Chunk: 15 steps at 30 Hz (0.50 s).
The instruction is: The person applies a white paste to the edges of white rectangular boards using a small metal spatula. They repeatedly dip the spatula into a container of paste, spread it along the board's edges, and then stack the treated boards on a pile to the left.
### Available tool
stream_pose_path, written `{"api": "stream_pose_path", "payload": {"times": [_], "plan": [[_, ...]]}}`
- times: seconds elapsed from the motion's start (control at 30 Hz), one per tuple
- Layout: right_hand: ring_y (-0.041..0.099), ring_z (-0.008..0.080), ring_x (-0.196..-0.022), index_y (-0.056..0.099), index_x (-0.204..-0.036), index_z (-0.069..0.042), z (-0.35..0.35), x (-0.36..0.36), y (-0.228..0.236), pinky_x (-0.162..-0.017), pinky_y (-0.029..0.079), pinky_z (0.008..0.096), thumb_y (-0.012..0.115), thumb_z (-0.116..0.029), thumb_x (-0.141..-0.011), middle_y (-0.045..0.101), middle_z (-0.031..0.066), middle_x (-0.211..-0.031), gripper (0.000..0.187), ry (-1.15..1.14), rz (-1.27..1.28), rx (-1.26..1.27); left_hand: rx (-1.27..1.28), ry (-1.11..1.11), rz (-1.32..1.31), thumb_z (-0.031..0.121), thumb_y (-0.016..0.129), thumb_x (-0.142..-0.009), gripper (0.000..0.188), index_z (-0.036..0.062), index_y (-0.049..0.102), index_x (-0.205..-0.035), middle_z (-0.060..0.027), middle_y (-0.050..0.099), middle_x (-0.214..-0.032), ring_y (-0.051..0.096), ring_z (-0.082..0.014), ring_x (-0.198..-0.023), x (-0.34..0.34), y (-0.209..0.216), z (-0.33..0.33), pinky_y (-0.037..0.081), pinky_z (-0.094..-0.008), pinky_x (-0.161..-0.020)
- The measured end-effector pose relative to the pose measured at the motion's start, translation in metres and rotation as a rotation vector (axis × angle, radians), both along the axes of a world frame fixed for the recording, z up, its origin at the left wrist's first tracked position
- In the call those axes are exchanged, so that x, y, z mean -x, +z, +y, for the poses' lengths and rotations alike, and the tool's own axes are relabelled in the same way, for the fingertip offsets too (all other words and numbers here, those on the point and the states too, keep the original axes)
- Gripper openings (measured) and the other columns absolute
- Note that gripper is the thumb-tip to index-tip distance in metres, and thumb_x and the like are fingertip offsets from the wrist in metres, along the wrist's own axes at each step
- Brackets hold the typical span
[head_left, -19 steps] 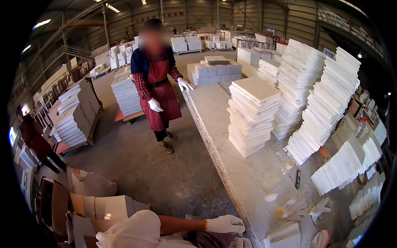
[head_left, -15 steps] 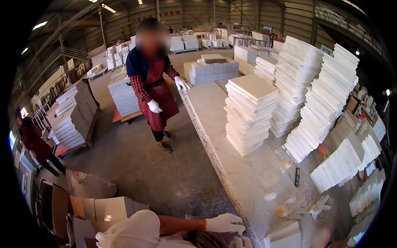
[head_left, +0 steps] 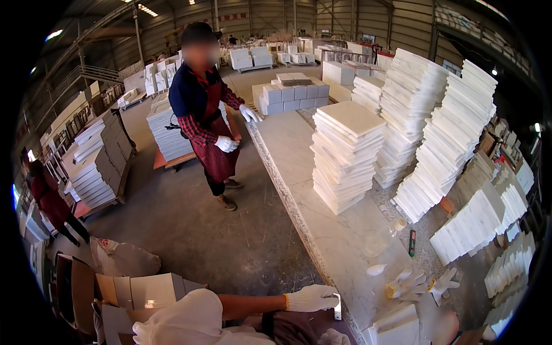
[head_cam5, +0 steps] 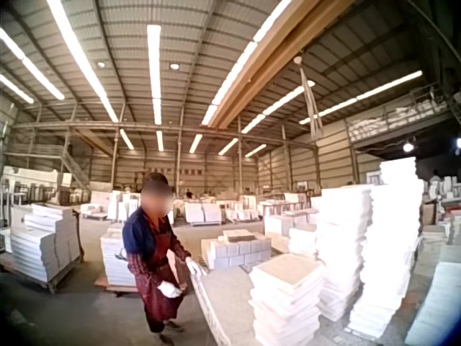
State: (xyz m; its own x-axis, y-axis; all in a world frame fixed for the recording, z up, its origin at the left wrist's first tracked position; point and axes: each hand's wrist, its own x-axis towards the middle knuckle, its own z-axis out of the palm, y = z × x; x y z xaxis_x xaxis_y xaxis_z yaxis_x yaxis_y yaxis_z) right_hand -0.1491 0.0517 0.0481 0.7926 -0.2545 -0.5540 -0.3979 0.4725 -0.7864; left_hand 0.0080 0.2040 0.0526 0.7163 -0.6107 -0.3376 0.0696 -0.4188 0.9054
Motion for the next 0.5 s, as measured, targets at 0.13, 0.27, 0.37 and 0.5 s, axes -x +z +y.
{"api": "stream_pose_path", "payload": {"times": [0.13, 0.27, 0.37, 0.5], "plan": [[0.058, 0.0104, -0.067, 0.067, -0.106, -0.004, -0.008, 0.010, -0.023, -0.057, 0.049, 0.0217, 0.060, -0.018, -0.099, 0.065, 0.0027, -0.083, 0.016, 0.003, -0.092, -0.091, -0.017, 0.009, -0.013, 0.037, 0.056, -0.098, 0.034, 0.0064, 0.067, -0.110, -0.0065, 0.069, -0.090, 0.066, -0.0172, -0.084, 0.005, 0.005, 0.001, 0.052, -0.0315, -0.077], [0.052, 0.0092, -0.060, 0.065, -0.096, -0.004, 0.022, -0.005, 0.031, -0.051, 0.043, 0.0219, 0.055, -0.023, -0.102, 0.062, 0.0026, -0.077, 0.022, -0.182, -0.058, 0.096, -0.044, 0.018, -0.045, 0.037, 0.057, -0.096, 0.034, 0.0062, 0.066, -0.106, -0.0085, 0.068, -0.087, 0.065, -0.0199, -0.082, 0.010, 0.019, 0.000, 0.051, -0.0335, -0.076], [0.052, 0.0086, -0.057, 0.062, -0.093, -0.005, 0.024, -0.005, 0.040, -0.050, 0.041, 0.0210, 0.053, -0.025, -0.103, 0.062, 0.0029, -0.074, 0.024, -0.177, -0.013, 0.096, -0.017, 0.044, -0.071, 0.035, 0.057, -0.094, 0.033, 0.0035, 0.065, -0.098, -0.0110, 0.066, -0.080, 0.064, -0.0214, -0.079, 0.015, 0.021, 0.005, 0.049, -0.0352, -0.072], [0.051, 0.0067, -0.057, 0.063, -0.097, -0.006, -0.002, 0.017, -0.010, -0.050, 0.041, 0.0187, 0.057, -0.017, -0.101, 0.061, 0.0005, -0.077, 0.013, -0.020, -0.331, 0.145, 0.003, -0.042, -0.168, 0.034, 0.058, -0.092, 0.030, 0.0044, 0.065, -0.097, -0.0128, 0.066, -0.084, 0.065, -0.0261, -0.082, 0.017, 0.023, 0.007, 0.049, -0.0369, -0.075]]}}
